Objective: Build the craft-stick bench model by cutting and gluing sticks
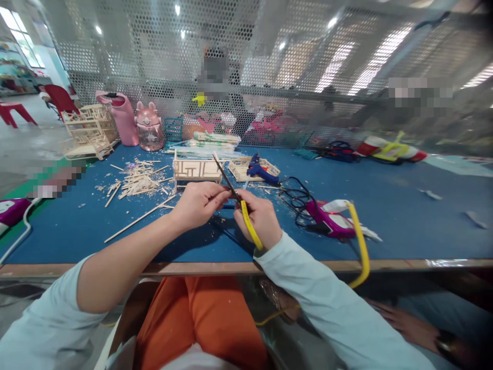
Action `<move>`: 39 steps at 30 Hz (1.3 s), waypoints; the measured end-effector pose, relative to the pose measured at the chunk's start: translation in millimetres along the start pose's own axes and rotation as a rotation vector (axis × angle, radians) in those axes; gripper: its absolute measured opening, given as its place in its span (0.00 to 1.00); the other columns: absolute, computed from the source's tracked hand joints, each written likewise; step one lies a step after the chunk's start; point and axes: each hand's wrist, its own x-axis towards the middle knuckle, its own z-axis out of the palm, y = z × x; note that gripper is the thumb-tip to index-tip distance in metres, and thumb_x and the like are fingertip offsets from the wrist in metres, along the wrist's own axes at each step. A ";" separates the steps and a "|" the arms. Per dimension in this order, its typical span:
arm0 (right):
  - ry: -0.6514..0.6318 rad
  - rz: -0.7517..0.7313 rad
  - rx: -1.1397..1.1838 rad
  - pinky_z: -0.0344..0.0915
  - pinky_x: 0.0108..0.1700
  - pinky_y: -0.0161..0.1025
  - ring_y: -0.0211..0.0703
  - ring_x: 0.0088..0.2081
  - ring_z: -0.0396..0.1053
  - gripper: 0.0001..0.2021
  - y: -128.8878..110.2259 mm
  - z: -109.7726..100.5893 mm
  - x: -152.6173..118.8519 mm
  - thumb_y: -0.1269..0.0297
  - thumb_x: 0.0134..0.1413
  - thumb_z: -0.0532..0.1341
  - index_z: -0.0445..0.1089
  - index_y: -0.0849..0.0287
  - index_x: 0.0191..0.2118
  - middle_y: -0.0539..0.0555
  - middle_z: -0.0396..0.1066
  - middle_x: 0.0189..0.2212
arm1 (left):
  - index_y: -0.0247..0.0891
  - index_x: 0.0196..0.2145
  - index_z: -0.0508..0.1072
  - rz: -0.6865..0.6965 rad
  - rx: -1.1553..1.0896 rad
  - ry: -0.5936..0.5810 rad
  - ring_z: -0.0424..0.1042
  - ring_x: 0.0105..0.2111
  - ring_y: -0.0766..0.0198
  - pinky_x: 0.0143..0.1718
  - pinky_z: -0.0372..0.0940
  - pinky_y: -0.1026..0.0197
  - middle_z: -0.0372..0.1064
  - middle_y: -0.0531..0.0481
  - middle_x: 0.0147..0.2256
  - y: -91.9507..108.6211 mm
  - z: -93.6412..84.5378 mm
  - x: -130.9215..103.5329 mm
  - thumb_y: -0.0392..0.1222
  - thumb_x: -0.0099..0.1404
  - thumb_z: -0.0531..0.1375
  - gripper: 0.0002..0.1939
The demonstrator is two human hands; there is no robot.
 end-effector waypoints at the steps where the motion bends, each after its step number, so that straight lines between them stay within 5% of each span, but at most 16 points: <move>1: 0.010 0.019 0.000 0.65 0.31 0.36 0.39 0.24 0.67 0.13 -0.8 -2.4 1.9 0.67 0.47 0.54 0.70 0.60 0.40 0.52 0.72 0.26 | 0.35 0.26 0.74 -0.026 -0.036 -0.009 0.65 0.22 0.69 0.26 0.58 0.68 0.69 0.51 0.21 -0.9 -0.2 0.8 0.42 0.64 0.52 0.15; 4: 0.058 0.134 -0.027 0.64 0.30 0.36 0.39 0.25 0.66 0.15 2.9 -18.8 3.3 0.57 0.49 0.57 0.68 0.60 0.41 0.53 0.72 0.27 | 0.34 0.29 0.75 -0.162 -0.154 0.000 0.64 0.21 0.70 0.24 0.59 0.68 0.67 0.52 0.21 -8.1 -3.7 5.3 0.44 0.63 0.54 0.13; 7: 0.010 0.266 -0.164 0.61 0.25 0.36 0.40 0.22 0.65 0.25 17.5 -48.3 -9.9 0.53 0.41 0.64 0.63 0.60 0.45 0.49 0.68 0.22 | 0.34 0.33 0.75 -0.384 -0.266 0.020 0.64 0.21 0.71 0.24 0.61 0.68 0.69 0.52 0.24 -19.2 -6.9 11.0 0.39 0.61 0.56 0.09; 12: -0.141 0.418 -0.436 0.56 0.19 0.37 0.42 0.17 0.63 0.13 50.2 -87.3 -46.4 0.61 0.39 0.64 0.60 0.54 0.32 0.47 0.63 0.15 | 0.33 0.27 0.74 -0.642 -0.375 -0.073 0.64 0.19 0.72 0.23 0.62 0.67 0.69 0.50 0.22 -35.0 0.1 13.9 0.32 0.60 0.56 0.08; 17: -0.224 0.396 -0.737 0.55 0.19 0.39 0.45 0.17 0.65 0.05 55.4 -84.6 -47.8 0.66 0.48 0.58 0.61 0.54 0.25 0.54 0.65 0.15 | 0.34 0.19 0.72 -0.648 -0.426 -0.074 0.63 0.16 0.72 0.20 0.60 0.68 0.67 0.50 0.17 -44.5 6.4 11.1 0.38 0.58 0.61 0.11; 21: -0.342 0.355 -0.938 0.49 0.20 0.40 0.49 0.19 0.67 0.07 38.5 -77.1 -30.6 0.64 0.53 0.55 0.70 0.55 0.29 0.59 0.71 0.20 | 0.34 0.22 0.73 -0.654 -0.420 -0.013 0.64 0.17 0.73 0.20 0.61 0.68 0.69 0.50 0.20 -42.5 6.1 11.9 0.38 0.57 0.62 0.09; 28: -0.584 0.390 -0.927 0.57 0.24 0.40 0.51 0.27 0.71 0.08 38.9 -58.9 -0.9 0.65 0.51 0.57 0.75 0.55 0.28 0.60 0.74 0.26 | 0.34 0.28 0.74 -0.682 -0.444 0.012 0.65 0.20 0.72 0.23 0.63 0.66 0.71 0.49 0.25 -30.6 5.4 15.0 0.38 0.61 0.58 0.07; 32: -0.418 0.367 -0.859 0.59 0.29 0.43 0.53 0.31 0.72 0.12 24.8 -54.4 6.9 0.62 0.55 0.55 0.75 0.57 0.36 0.62 0.75 0.30 | 0.33 0.29 0.76 -0.528 -0.217 -0.034 0.65 0.20 0.70 0.23 0.60 0.66 0.71 0.50 0.23 -31.0 4.0 12.3 0.41 0.60 0.58 0.09; 35: -0.212 0.258 -0.462 0.61 0.31 0.39 0.44 0.26 0.70 0.16 6.2 -43.5 15.1 0.58 0.56 0.55 0.72 0.58 0.45 0.56 0.75 0.29 | 0.34 0.31 0.77 -0.266 0.009 -0.075 0.66 0.22 0.68 0.25 0.59 0.66 0.72 0.51 0.22 -29.7 3.8 8.8 0.42 0.59 0.58 0.10; 39: -0.165 0.128 -0.067 0.59 0.29 0.34 0.36 0.22 0.64 0.12 -4.2 -21.1 24.3 0.59 0.53 0.57 0.74 0.61 0.34 0.51 0.72 0.21 | 0.35 0.33 0.78 -0.001 0.097 -0.076 0.70 0.28 0.67 0.31 0.61 0.66 0.76 0.48 0.29 -25.6 3.4 6.1 0.38 0.61 0.57 0.09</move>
